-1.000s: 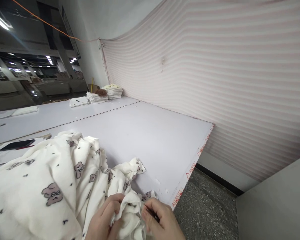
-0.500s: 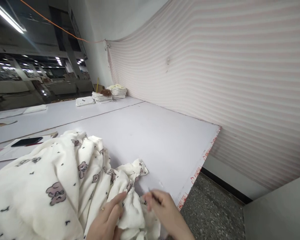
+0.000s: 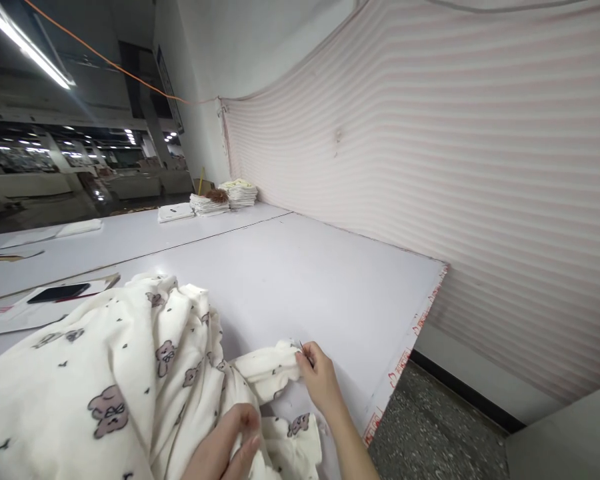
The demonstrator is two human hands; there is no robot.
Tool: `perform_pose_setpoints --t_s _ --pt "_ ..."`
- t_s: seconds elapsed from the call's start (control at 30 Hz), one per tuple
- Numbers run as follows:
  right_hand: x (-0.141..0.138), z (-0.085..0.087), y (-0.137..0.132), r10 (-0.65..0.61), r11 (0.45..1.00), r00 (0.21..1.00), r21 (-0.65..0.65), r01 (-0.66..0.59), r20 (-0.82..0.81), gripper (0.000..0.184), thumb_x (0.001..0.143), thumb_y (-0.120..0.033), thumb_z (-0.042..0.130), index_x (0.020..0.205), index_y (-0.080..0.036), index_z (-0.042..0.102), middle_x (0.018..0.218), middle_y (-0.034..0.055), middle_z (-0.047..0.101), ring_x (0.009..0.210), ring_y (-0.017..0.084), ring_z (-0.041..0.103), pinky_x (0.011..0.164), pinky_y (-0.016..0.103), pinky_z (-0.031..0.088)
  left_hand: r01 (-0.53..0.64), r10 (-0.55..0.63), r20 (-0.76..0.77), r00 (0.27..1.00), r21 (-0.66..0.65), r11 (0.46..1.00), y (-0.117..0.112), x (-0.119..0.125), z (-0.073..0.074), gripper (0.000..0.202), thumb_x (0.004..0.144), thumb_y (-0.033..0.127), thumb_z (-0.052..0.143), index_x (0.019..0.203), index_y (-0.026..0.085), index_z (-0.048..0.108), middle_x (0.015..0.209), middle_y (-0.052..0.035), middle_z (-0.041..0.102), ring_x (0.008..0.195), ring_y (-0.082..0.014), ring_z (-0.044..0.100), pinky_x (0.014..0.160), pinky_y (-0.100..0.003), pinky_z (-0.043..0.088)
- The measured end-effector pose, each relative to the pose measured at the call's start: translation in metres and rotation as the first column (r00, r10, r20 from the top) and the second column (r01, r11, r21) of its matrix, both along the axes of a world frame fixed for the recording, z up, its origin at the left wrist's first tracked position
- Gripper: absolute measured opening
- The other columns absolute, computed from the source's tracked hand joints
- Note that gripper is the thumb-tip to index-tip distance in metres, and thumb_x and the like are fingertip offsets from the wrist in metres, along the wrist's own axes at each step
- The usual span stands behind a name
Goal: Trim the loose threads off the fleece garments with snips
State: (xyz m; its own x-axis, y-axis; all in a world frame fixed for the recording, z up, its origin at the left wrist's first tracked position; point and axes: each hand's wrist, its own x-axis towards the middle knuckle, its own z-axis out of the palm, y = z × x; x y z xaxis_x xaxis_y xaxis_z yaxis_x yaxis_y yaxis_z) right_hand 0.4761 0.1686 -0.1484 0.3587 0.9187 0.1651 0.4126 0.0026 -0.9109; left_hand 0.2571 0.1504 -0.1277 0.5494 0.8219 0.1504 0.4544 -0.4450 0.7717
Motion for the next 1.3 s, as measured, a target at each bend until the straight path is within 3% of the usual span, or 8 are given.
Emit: perform_pose_setpoints --t_s 0.13,0.33,0.5,0.6,0.7,0.93,1.17,1.3 --pt "-0.039 0.021 -0.043 0.090 0.996 0.988 0.036 -0.086 -0.123 0.026 0.093 -0.042 0.046 0.088 -0.019 0.058 0.076 -0.0009 0.060 0.071 0.015 0.057 0.063 0.023 0.046 -0.097 0.131 0.174 0.976 -0.191 0.977 0.004 0.008 0.008 0.037 0.080 0.038 0.054 0.114 0.024 0.055 0.109 -0.0058 0.066 0.102 -0.0221 0.060 0.088 -0.029 0.044" --pt "-0.084 0.017 -0.065 0.096 0.995 0.910 0.003 -0.104 -0.404 0.027 0.087 -0.045 0.051 0.096 -0.020 0.059 0.078 0.0022 0.065 0.076 0.019 0.062 0.073 0.028 0.048 -0.180 0.246 0.194 0.950 -0.306 0.935 0.008 0.006 0.014 0.018 0.078 0.038 0.055 0.080 0.020 0.055 0.069 0.0021 0.057 0.065 -0.0158 0.055 0.063 -0.024 0.043" --pt "-0.066 0.022 -0.051 0.040 0.999 0.979 0.039 -0.033 -0.199 0.030 0.085 -0.032 0.054 0.114 -0.022 0.053 0.083 0.0004 0.060 0.074 0.017 0.059 0.069 0.025 0.047 -0.251 0.296 0.229 0.927 -0.205 0.946 0.004 0.003 0.004 0.015 0.083 0.036 0.048 0.086 0.021 0.053 0.068 0.0034 0.050 0.052 -0.0122 0.045 0.045 -0.020 0.034" --pt "-0.057 0.029 -0.039 0.106 0.991 0.992 0.090 -0.099 -0.072 0.018 0.082 -0.022 0.056 0.099 -0.021 0.063 0.089 0.0025 0.060 0.082 0.018 0.058 0.073 0.025 0.046 -0.236 0.251 0.257 0.933 -0.088 0.968 0.002 0.002 -0.001 0.026 0.086 0.032 0.044 0.104 0.021 0.059 0.075 -0.0015 0.059 0.062 -0.0160 0.055 0.057 -0.024 0.044" --pt "-0.056 0.035 -0.035 0.144 0.986 0.988 0.097 -0.138 -0.064 0.013 0.086 -0.023 0.052 0.078 -0.020 0.062 0.076 0.0004 0.057 0.072 0.016 0.056 0.066 0.024 0.043 -0.218 0.204 0.301 0.932 0.016 0.976 0.000 0.001 0.001 0.022 0.087 0.027 0.044 0.095 0.023 0.064 0.083 -0.0048 0.064 0.079 -0.0199 0.061 0.074 -0.028 0.047" --pt "-0.060 0.040 -0.048 0.137 0.987 0.990 0.087 -0.138 0.019 0.011 0.086 -0.021 0.051 0.076 -0.021 0.054 0.074 -0.0017 0.052 0.069 0.015 0.051 0.064 0.022 0.039 -0.285 0.270 0.236 0.934 0.033 0.958 -0.004 0.002 0.007 0.015 0.085 0.031 0.049 0.075 0.021 0.056 0.096 -0.0060 0.057 0.075 -0.0175 0.058 0.069 -0.027 0.045" --pt "-0.070 0.039 -0.040 0.114 0.988 0.991 0.108 -0.107 -0.063 0.009 0.086 -0.022 0.051 0.078 -0.022 0.049 0.071 -0.0035 0.051 0.065 0.013 0.051 0.060 0.021 0.041 -0.156 0.330 0.308 0.892 -0.475 0.866 0.012 -0.001 0.011 0.032 0.077 0.051 0.059 0.077 0.019 0.060 0.060 0.0048 0.049 0.054 -0.0115 0.043 0.050 -0.020 0.035" --pt "-0.073 0.038 -0.043 0.328 0.925 0.945 0.206 -0.319 -0.010 0.015 0.089 -0.021 0.053 0.102 -0.024 0.061 0.110 0.0063 0.062 0.105 0.020 0.057 0.089 0.028 0.046 -0.179 0.426 0.353 0.833 -0.557 0.811 0.017 -0.002 0.015 0.037 0.073 0.054 0.065 0.076 0.017 0.064 0.061 0.0037 0.055 0.057 -0.0116 0.046 0.055 -0.020 0.038"
